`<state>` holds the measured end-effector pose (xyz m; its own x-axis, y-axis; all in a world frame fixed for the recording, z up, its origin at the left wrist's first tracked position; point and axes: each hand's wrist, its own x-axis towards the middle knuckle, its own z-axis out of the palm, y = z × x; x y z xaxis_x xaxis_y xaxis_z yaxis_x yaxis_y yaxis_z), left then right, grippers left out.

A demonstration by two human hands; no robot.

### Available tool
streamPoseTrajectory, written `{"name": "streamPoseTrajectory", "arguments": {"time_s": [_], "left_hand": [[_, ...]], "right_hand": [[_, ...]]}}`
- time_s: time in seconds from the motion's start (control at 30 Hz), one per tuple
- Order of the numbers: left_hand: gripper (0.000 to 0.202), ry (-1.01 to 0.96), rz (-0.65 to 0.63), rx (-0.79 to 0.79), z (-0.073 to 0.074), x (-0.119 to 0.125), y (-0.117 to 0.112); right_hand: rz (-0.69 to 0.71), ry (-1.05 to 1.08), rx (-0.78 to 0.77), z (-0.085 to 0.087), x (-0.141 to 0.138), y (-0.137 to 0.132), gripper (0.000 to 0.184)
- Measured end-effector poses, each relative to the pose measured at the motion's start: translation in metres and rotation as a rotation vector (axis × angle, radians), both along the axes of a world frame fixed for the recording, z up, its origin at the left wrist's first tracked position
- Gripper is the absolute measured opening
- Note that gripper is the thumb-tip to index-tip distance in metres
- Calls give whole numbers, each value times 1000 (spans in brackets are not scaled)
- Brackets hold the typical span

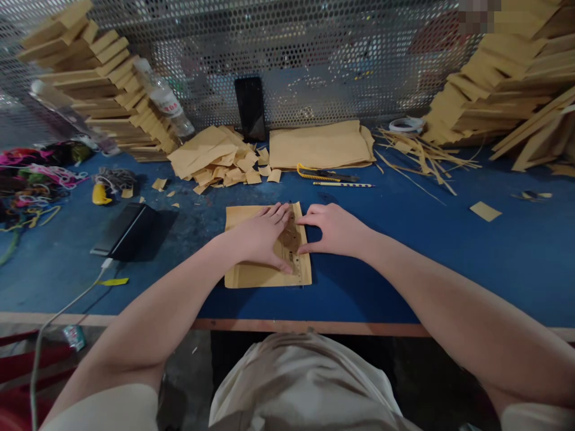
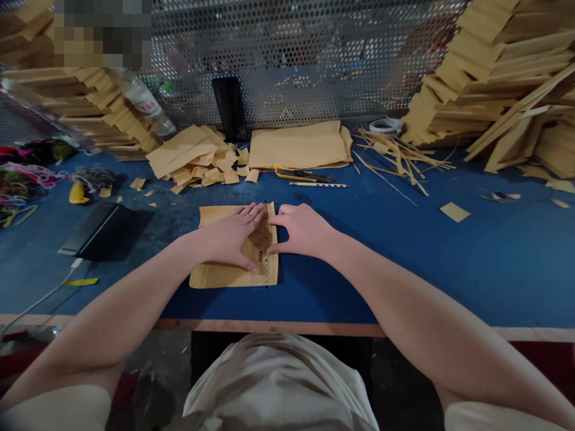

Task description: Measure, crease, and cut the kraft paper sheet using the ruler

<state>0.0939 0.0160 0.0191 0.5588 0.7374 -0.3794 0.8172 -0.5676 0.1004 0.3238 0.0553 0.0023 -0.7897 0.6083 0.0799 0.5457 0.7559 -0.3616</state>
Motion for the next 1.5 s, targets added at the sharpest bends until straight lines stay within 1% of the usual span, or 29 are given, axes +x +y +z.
{"name": "streamPoseTrajectory", "arguments": {"time_s": [0.4,0.73,1.2,1.4,1.5], "left_hand": [[136,30,-7,-4,1,1,1],[136,54,-4,2,2,2,0],[135,29,-5,13,0,2,-1],[136,56,-8,2,3,4,0],[135,57,-9,9,3,4,0]], "right_hand": [[-17,-50,5,3,-2,-2,60],[-20,-55,7,4,-2,-3,61],[-37,-67,-2,6,-3,-4,61],[-31,-54,-8,6,-3,-4,62],[-22,-8,-20,3,-1,-1,61]]}}
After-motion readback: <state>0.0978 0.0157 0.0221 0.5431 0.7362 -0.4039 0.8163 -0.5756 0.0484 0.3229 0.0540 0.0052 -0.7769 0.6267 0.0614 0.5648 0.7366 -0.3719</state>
